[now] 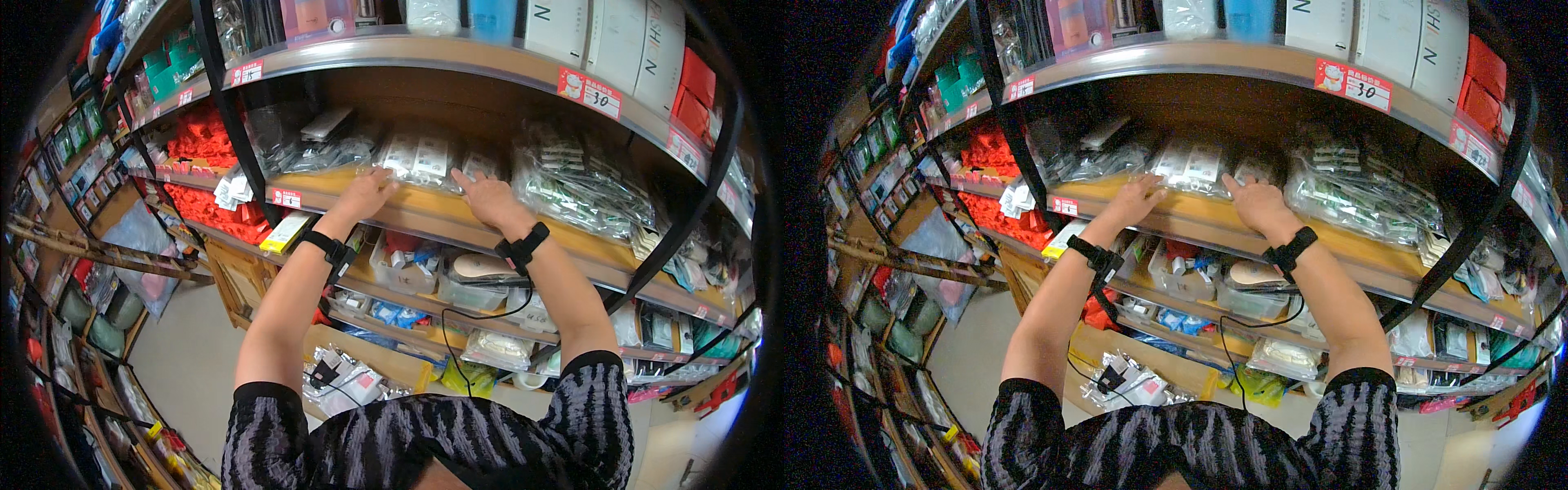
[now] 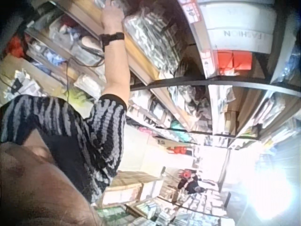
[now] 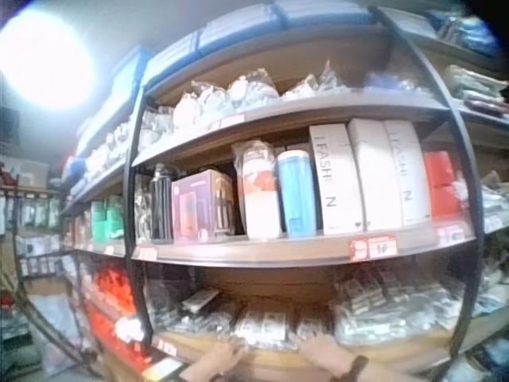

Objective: The person organizes various packaged goods on shelves by picking them up from a box, inspecting the packages, and placing them into specific spots on the metal shelving unit.

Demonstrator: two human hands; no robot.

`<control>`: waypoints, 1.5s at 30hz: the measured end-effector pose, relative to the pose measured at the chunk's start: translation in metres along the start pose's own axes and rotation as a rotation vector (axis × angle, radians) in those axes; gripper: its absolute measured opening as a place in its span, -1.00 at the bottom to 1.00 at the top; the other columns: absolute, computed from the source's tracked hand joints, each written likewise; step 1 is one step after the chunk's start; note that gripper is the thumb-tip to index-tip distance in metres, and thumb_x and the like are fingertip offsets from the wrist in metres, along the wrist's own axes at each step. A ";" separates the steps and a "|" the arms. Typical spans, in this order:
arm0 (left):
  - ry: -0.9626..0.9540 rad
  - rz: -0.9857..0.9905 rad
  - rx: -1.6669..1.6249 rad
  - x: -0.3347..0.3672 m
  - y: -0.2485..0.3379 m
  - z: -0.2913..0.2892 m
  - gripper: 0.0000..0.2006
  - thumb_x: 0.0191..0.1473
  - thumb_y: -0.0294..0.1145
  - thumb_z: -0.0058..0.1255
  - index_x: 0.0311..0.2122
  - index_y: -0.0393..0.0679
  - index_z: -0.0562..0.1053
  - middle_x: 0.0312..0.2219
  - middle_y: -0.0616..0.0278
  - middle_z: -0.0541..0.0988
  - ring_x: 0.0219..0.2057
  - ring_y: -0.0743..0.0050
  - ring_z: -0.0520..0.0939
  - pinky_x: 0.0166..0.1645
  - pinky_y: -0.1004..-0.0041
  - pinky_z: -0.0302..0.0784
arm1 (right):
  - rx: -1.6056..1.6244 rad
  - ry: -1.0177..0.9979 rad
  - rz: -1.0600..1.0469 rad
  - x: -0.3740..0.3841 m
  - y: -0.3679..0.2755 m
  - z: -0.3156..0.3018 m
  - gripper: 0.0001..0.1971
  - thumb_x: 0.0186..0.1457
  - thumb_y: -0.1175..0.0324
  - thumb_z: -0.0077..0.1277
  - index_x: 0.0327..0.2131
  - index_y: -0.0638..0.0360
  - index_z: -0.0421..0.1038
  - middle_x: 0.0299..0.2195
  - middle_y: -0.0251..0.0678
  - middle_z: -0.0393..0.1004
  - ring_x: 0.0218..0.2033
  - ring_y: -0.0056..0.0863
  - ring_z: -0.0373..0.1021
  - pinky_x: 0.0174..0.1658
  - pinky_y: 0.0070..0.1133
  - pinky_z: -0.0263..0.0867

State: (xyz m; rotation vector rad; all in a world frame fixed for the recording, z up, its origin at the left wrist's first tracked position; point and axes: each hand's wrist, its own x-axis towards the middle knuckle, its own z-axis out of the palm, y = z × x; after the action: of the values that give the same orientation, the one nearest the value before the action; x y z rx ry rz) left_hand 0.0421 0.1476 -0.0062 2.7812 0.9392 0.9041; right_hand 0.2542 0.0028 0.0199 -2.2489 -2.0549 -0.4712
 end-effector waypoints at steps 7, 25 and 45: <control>0.123 0.038 -0.116 -0.014 0.005 0.005 -0.63 0.02 -0.14 -0.20 -0.14 -0.18 0.33 -0.12 -0.02 0.34 -0.12 -0.01 0.35 -0.07 0.26 0.27 | 0.081 0.109 0.035 -0.033 -0.017 -0.010 -0.51 0.07 0.07 -0.35 0.08 -0.05 -0.02 0.09 -0.15 -0.03 0.10 -0.15 -0.06 0.01 -0.13 0.01; 0.237 -0.529 -0.907 -0.231 -0.046 0.032 -0.71 0.00 -0.45 -0.12 -0.13 -0.27 0.29 -0.34 0.26 0.46 -0.30 0.59 0.43 -0.25 0.63 0.33 | -0.130 0.607 -0.163 -0.053 -0.037 0.038 -0.49 -0.09 0.16 -0.05 -0.03 0.05 0.17 -0.09 -0.32 0.27 -0.07 -0.40 0.19 -0.04 -0.39 0.05; 0.232 -1.704 -0.966 -0.595 -0.081 0.249 -0.31 -0.38 -0.46 0.23 -0.08 -0.37 0.14 -0.27 0.02 0.42 -0.28 0.28 0.47 -0.19 0.44 0.39 | -0.161 0.579 -0.223 -0.052 -0.009 0.020 -0.61 0.06 0.22 -0.15 -0.14 0.36 0.26 -0.20 -0.06 0.35 -0.19 -0.25 0.31 -0.11 -0.48 0.20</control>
State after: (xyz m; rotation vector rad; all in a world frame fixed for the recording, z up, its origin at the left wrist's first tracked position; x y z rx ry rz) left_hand -0.2440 -0.0992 -0.5351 0.5538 1.6518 0.8225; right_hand 0.2456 -0.0416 -0.0142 -1.6671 -1.9949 -1.1778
